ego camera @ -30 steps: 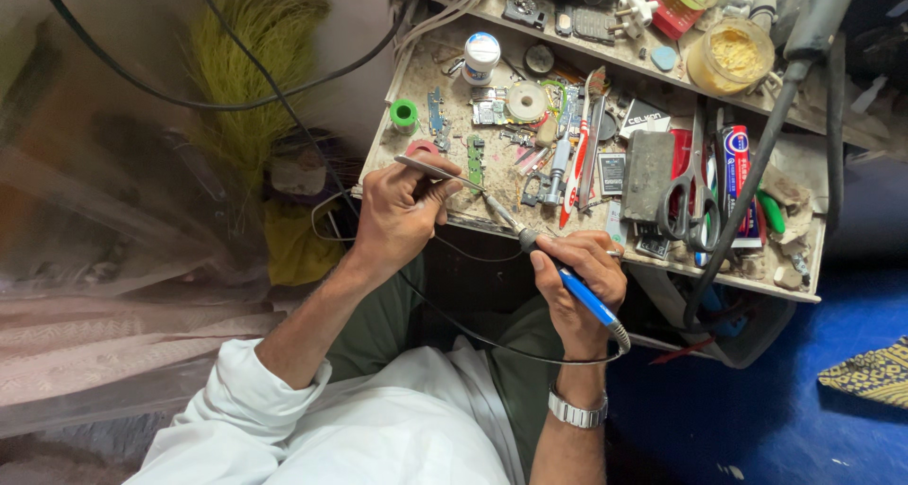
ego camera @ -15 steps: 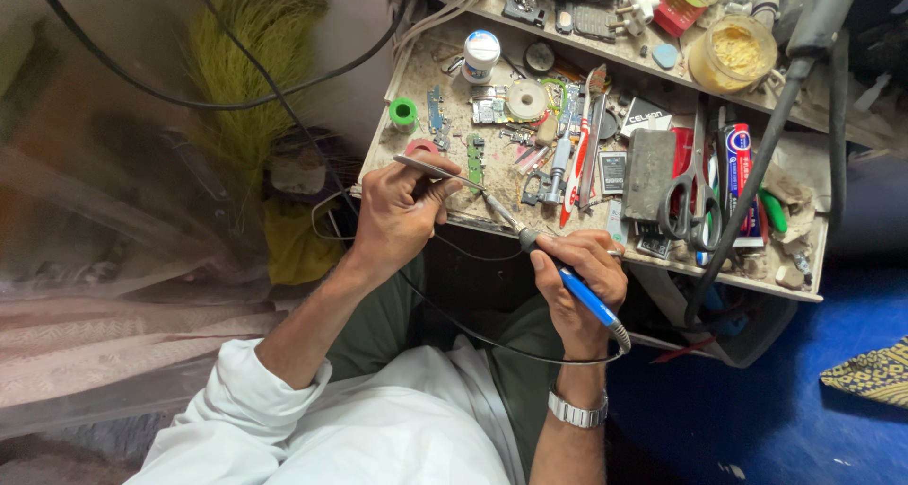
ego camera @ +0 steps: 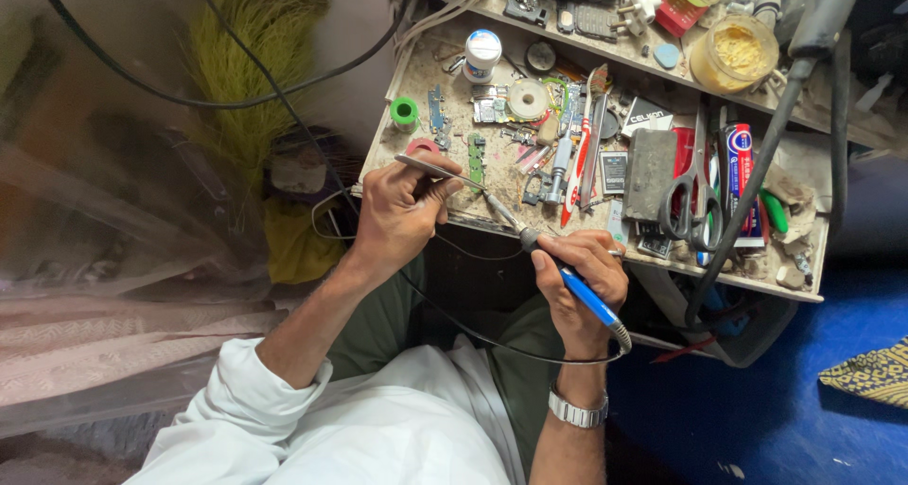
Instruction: The person sits on the floor and uses a soldering iron to work on a small green circuit board. They hold the board with tweezers in the left hand and apply the soldering iron with the right hand, occasionally dipping the iron into a container of flux or solder.
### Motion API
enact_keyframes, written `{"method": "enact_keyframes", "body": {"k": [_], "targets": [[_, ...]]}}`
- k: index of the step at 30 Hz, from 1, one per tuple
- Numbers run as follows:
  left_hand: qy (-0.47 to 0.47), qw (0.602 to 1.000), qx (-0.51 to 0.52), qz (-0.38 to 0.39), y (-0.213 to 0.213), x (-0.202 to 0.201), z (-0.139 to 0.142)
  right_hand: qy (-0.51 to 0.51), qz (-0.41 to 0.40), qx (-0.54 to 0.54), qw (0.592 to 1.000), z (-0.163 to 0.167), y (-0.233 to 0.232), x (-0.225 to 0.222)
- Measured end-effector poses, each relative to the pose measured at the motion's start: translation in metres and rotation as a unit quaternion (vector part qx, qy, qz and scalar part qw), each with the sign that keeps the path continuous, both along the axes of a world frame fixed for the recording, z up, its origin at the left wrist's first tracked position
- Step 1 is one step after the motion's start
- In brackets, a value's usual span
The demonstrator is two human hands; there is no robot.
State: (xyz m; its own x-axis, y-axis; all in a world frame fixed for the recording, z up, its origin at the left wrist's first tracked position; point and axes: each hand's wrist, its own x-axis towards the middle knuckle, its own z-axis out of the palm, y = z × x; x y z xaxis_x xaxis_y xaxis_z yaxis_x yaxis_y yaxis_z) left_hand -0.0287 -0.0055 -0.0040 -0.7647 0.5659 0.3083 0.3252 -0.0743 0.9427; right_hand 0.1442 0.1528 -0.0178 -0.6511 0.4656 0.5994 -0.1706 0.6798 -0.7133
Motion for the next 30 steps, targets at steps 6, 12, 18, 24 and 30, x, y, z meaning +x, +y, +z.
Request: {"method": "enact_keyframes", "body": {"k": [6, 12, 18, 24, 30], "targets": [[-0.003, 1.0, -0.007, 0.001, 0.0, -0.0002, -0.0012, 0.002, 0.002, 0.003, 1.0, 0.0003, 0.0004, -0.0003], [0.003, 1.0, 0.002, 0.005, 0.0001, -0.0002, -0.0033, -0.002, 0.001, -0.001, 1.0, 0.0015, -0.0007, 0.0001], [0.001, 1.0, 0.004, 0.003, 0.0002, 0.0001, -0.0036, -0.001, 0.001, 0.002, 1.0, 0.0026, -0.0011, 0.0001], [0.005, 1.0, 0.004, 0.0, 0.0005, -0.0006, -0.0023, -0.002, 0.001, -0.003, 1.0, 0.0018, -0.0006, 0.0], [-0.005, 1.0, -0.001, -0.003, 0.0001, -0.0004, 0.0, 0.002, -0.002, 0.007, 1.0, 0.0014, -0.0007, -0.0006]]}}
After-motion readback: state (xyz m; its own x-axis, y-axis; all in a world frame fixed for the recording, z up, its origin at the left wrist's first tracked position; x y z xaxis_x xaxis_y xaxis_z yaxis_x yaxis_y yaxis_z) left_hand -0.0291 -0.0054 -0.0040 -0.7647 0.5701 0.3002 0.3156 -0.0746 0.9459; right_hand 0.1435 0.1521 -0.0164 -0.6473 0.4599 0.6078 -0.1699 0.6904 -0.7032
